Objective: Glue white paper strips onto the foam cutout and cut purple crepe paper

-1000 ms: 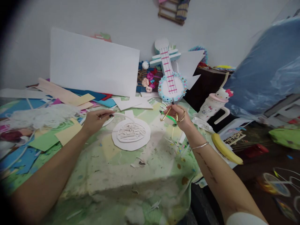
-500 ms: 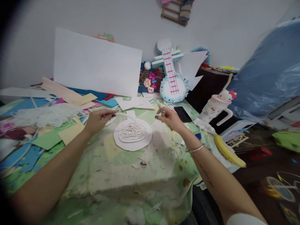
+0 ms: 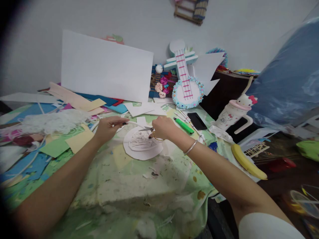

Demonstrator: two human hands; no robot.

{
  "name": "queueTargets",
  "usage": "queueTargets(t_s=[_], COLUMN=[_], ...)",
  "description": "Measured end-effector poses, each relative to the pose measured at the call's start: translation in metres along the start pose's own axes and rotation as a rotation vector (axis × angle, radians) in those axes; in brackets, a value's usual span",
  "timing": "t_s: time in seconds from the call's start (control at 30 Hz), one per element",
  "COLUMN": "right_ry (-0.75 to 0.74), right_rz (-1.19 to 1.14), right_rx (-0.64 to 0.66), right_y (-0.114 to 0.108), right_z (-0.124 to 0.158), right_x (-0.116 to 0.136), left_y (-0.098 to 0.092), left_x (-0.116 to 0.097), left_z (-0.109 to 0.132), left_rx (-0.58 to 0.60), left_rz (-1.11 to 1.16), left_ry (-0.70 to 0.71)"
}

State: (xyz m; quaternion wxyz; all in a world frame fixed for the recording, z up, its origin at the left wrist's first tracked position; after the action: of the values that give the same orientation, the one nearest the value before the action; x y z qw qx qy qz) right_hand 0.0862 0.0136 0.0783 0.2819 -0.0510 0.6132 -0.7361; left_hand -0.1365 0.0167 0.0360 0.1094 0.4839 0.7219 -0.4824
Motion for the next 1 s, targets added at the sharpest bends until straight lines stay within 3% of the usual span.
queueTargets(t_s=[0.43,0.7,0.9,1.0], right_ry=[-0.027,-0.004,-0.295,-0.322], right_rz=[0.049,-0.008,-0.246,-0.345], right_rx=[0.072,0.068,0.137,0.13], right_y=[-0.002,0.0,0.003,0.002], right_z=[0.001,-0.003,-0.003,0.004], right_x=[0.0,0.004,0.018,0.009], left_y=[0.008,-0.001,-0.002,0.0], left_x=[0.003,0.013,0.016,0.016], left_z=[0.0,0.001,0.001,0.001], left_rx=[0.043,-0.125,-0.167,-0.159], left_rz=[-0.039,-0.05,-0.01,0.078], left_ry=[-0.002,-0.13,-0.195,-0.198])
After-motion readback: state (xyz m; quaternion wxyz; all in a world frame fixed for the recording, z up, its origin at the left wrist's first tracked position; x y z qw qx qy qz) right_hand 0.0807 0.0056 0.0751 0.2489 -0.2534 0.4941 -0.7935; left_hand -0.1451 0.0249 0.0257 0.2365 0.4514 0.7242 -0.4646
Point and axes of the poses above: each hand's wrist, its own z-axis away from the middle knuckle, its own y-axis out of the palm, x = y × z, the point moved 3 cm from there along -z, towards the middle knuckle, and after that the axes turned 12 degrees about x, right-handed, at the moved point
